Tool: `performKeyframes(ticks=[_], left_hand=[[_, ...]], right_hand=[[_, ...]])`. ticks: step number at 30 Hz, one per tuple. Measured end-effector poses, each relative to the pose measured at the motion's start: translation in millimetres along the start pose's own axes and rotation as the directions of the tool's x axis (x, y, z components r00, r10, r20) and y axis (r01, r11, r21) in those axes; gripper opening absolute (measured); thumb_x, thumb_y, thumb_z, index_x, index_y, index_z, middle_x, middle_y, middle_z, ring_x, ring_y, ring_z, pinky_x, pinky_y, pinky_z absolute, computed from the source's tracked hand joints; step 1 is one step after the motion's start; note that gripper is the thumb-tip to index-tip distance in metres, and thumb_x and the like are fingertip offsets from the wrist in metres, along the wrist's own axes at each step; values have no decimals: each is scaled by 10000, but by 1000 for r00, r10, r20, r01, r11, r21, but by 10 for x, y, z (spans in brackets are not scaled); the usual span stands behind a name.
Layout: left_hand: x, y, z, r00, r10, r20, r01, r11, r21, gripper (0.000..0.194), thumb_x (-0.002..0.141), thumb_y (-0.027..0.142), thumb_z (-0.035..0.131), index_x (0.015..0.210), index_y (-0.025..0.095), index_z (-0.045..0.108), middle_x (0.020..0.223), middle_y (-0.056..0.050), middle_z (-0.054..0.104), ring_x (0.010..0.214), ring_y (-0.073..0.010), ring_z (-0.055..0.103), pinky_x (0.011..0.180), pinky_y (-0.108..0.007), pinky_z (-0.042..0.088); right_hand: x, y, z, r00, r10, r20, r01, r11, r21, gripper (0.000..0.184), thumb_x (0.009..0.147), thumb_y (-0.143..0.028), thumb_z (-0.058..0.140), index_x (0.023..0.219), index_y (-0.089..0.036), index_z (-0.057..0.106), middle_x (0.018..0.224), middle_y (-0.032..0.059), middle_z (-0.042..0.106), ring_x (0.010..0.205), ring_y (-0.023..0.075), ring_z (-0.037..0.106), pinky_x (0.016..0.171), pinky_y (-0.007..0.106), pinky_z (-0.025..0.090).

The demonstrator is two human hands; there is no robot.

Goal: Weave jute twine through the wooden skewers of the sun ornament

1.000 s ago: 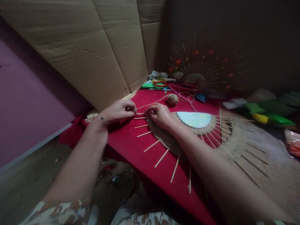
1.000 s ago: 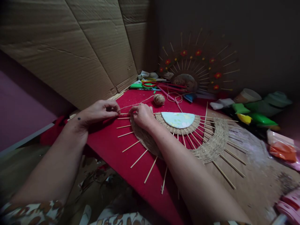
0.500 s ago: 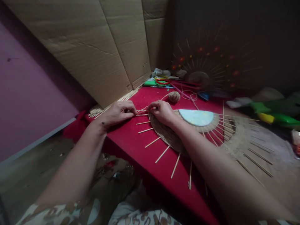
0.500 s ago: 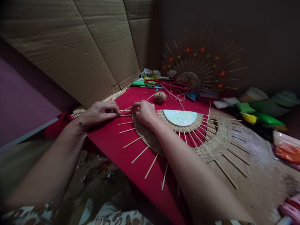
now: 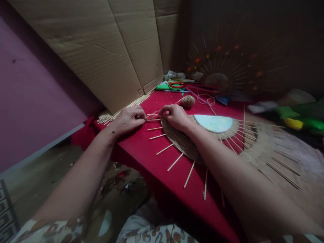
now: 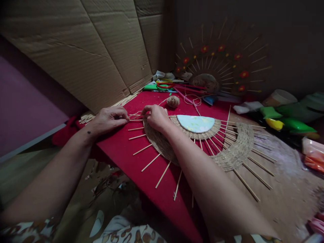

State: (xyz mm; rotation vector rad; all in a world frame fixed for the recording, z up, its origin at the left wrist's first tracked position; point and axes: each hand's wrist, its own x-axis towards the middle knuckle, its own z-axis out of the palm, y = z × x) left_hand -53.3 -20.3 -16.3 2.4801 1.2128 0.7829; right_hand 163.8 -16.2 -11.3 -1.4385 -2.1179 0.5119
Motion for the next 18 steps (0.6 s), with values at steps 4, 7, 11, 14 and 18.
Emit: performKeyframes(ticks=[4,7,11,14,18], left_hand=[[-32,21,13,999,29,-13,-29,1000,5,171,756,273,528,697,169,650,769,-23,622,717,-127,550,697,-248,424],[-62,86,41,999,-10,-49,11,1000,20,171,744,280,537,686,168,653,757,-23,637,713,-133,566,696,-248,430],[-85,240,91,964,-222,-145,241,962,126,167,709,282,557,672,172,676,681,-25,664,636,-153,571,637,-264,424],[-88,343,120,933,-313,-179,347,912,216,143,690,262,573,657,189,691,637,-26,674,611,-168,567,610,-273,409],[-58,439,143,949,-264,-173,306,903,301,165,714,263,552,675,191,695,612,-26,667,585,-162,550,583,-266,379]], right_hand=[[2,-1,3,1000,2,-7,-2,1000,-4,259,792,-100,565,946,-204,746,885,53,728,862,189,630,820,336,434],[3,-7,0,1000,17,-6,-17,1000,-8,254,796,-103,567,944,-207,745,887,52,730,872,190,633,826,336,437],[3,-9,-1,1000,26,-15,-27,999,-18,241,802,-115,568,938,-212,741,908,47,734,903,190,634,842,332,435],[-3,-8,0,1000,18,-19,-19,999,-36,243,801,-115,562,927,-219,742,932,44,730,915,189,633,849,329,433],[-14,-2,6,1000,12,-27,-13,999,-44,258,804,-127,555,944,-232,744,955,40,727,928,190,627,852,323,430]])
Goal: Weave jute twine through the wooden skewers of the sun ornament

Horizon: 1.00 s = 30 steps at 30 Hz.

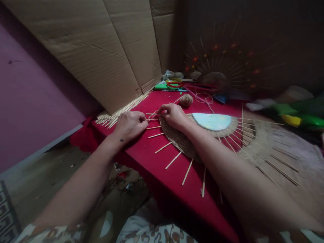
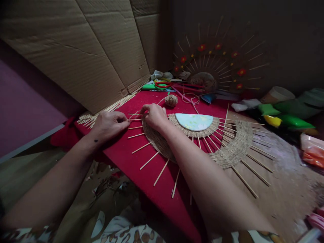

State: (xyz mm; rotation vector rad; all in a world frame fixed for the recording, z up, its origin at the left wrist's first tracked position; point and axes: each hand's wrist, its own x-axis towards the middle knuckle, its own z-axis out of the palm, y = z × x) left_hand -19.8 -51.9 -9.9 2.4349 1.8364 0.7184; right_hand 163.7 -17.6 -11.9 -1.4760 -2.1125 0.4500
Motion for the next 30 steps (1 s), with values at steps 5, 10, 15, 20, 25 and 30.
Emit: performKeyframes(ticks=[5,10,15,20,25,30], left_hand=[[87,186,40,983,170,70,-165,984,-61,200,744,235,503,708,174,690,661,-33,678,607,-148,557,599,-258,376],[160,308,89,954,273,120,-236,937,-257,206,724,193,504,741,158,706,742,-37,695,696,-153,608,675,-249,426],[212,155,-80,918,296,263,-166,890,-424,205,733,306,584,789,182,737,798,-27,697,753,-157,617,699,-245,451],[438,-73,-181,980,110,168,-44,933,-357,230,708,291,592,845,175,735,825,-43,704,776,-174,608,695,-255,450],[567,-79,-14,929,135,346,6,927,-376,226,686,319,631,818,158,721,735,-31,683,675,-153,578,627,-247,439],[524,-29,143,914,173,366,73,819,-569,221,693,322,635,788,133,702,658,-1,630,612,-128,546,570,-230,411]], right_hand=[[-13,2,-4,1000,0,-1,0,1000,25,299,798,-138,553,996,-252,745,942,35,734,945,198,627,857,325,423],[-31,1,-52,997,-59,49,59,998,18,302,778,-155,556,991,-253,746,920,27,725,934,205,620,837,332,426],[-39,6,-71,994,-83,70,83,997,-4,294,767,-148,568,962,-264,755,964,40,712,938,214,614,832,339,432],[-40,3,-62,997,-54,63,55,998,-18,340,769,-109,551,994,-259,757,931,47,706,919,211,612,850,340,432],[-59,-1,-83,995,-61,73,61,998,1,314,781,-129,552,985,-250,758,936,50,696,952,218,603,873,346,425],[-62,5,-86,998,-41,41,37,995,90,271,777,-180,575,977,-213,755,933,56,638,901,210,593,863,353,436]])
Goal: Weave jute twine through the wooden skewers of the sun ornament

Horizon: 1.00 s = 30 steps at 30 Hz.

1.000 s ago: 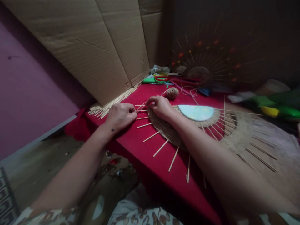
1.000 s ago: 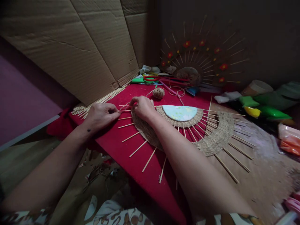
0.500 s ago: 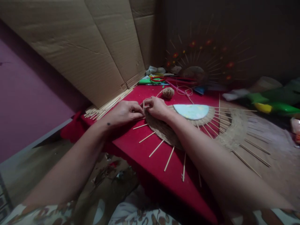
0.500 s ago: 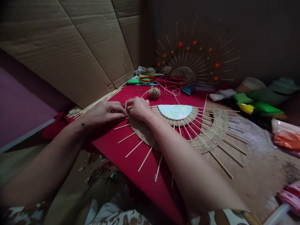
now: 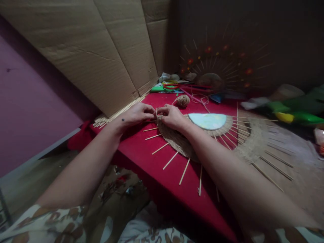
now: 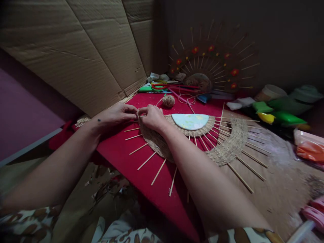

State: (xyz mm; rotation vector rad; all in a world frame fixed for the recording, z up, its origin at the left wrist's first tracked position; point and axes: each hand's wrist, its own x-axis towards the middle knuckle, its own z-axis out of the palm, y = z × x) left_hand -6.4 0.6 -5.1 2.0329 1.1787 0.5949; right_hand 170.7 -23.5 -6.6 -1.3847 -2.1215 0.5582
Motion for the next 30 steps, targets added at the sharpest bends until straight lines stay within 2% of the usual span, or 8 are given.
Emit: performKeyframes(ticks=[3,6,8,10,13,18,24,30], left_hand=[[28,-75,29,999,42,-26,-43,998,-35,220,684,332,642,737,121,674,647,0,603,621,-128,539,585,-236,408],[52,-131,25,997,69,-16,-70,997,-24,232,701,352,632,711,121,637,649,5,577,608,-115,512,575,-235,383],[54,-140,19,997,80,-16,-80,996,33,247,728,370,618,693,125,618,612,22,531,569,-96,462,541,-227,335],[51,-137,18,995,98,-31,-95,991,89,257,748,373,606,671,128,607,581,33,492,552,-87,423,528,-226,303],[55,-140,24,988,144,-49,-137,983,124,239,757,354,597,685,128,627,619,21,541,594,-97,456,564,-232,337],[80,-183,33,973,228,-32,-221,965,141,250,783,368,585,811,137,679,744,-6,651,700,-127,551,660,-249,412],[104,-236,33,962,272,-24,-265,953,147,234,770,369,613,792,146,680,737,-10,654,717,-137,569,672,-253,426],[109,-261,28,947,322,-9,-314,931,186,176,770,324,624,797,164,694,757,-10,653,735,-139,565,699,-252,421]], right_hand=[[11,9,-16,1000,20,-18,-18,991,136,282,739,-168,599,980,-186,746,966,62,608,893,207,585,856,360,446],[16,7,-54,998,-62,8,55,939,340,210,710,-237,663,894,-171,739,956,50,628,929,206,575,880,361,434],[16,1,-67,989,-145,26,117,881,459,168,697,-302,690,791,-166,719,877,31,648,915,192,573,884,350,419],[18,-6,-58,986,-165,19,133,850,510,160,675,-322,699,664,-165,667,753,10,630,833,169,562,840,331,414],[13,-15,-36,996,-89,6,72,846,529,173,648,-292,681,566,-170,591,618,-23,553,683,132,503,713,295,398],[-28,-53,-130,997,81,1,-65,792,607,178,631,-323,676,600,-158,617,539,-38,531,544,100,446,572,265,348],[-89,-129,-263,976,110,189,-197,815,544,221,547,-331,752,548,-166,605,545,-12,602,538,112,502,557,262,373],[-307,-165,-271,960,143,239,-237,869,434,209,597,-306,747,591,-169,589,537,-57,524,521,80,429,527,239,316]])
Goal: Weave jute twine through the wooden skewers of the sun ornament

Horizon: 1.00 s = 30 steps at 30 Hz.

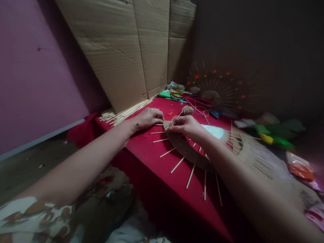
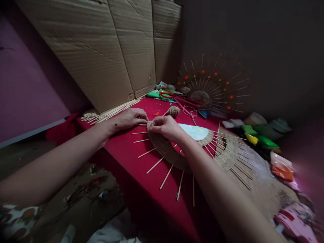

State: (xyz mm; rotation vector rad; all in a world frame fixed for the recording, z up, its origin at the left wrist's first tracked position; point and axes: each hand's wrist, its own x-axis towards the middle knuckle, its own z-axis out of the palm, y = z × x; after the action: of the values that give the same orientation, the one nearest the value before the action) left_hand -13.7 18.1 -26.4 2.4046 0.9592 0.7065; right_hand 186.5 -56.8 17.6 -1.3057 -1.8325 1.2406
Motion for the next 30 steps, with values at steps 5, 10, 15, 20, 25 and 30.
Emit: performKeyframes(ticks=[5,10,15,20,25,30], left_hand=[[-4,20,5,999,24,-27,-23,999,49,131,775,274,628,775,160,692,769,-21,646,746,-141,560,717,-254,416],[-8,43,7,999,22,-33,-19,997,81,111,778,251,634,770,161,698,759,-21,642,740,-139,561,713,-251,412],[-19,79,-10,998,26,-50,-22,997,79,101,769,228,624,775,171,707,771,-16,648,749,-142,571,721,-251,420],[-86,198,-52,985,60,-159,-52,997,54,134,774,187,584,850,162,692,876,-34,640,853,-153,573,822,-279,440],[-259,396,-65,971,230,63,-224,970,-92,170,794,179,565,894,176,702,904,-40,634,858,-148,578,813,-266,452],[-314,468,45,936,324,141,-319,946,-58,120,846,218,580,863,201,697,954,-46,641,909,-159,551,847,-272,427]], right_hand=[[-226,99,72,999,-46,-8,47,999,17,211,674,-344,713,638,-170,600,640,-27,592,604,103,497,611,257,379],[-318,165,182,989,-98,-111,94,994,-48,209,709,-361,693,675,-159,653,650,-10,603,615,110,495,619,264,386],[-330,165,248,983,-140,-123,135,990,-46,180,714,-343,697,691,-166,672,664,-9,620,639,116,512,636,260,391],[-352,180,254,986,-78,-148,94,990,108,218,688,-370,733,688,-165,660,647,-9,620,594,109,501,581,252,379],[-360,212,249,978,-31,-206,97,943,319,226,655,-350,772,673,-179,626,626,-19,620,579,107,523,574,241,391],[-308,223,197,976,-46,-214,156,832,532,201,642,-309,768,661,-197,603,661,-5,657,653,128,593,692,263,466]])
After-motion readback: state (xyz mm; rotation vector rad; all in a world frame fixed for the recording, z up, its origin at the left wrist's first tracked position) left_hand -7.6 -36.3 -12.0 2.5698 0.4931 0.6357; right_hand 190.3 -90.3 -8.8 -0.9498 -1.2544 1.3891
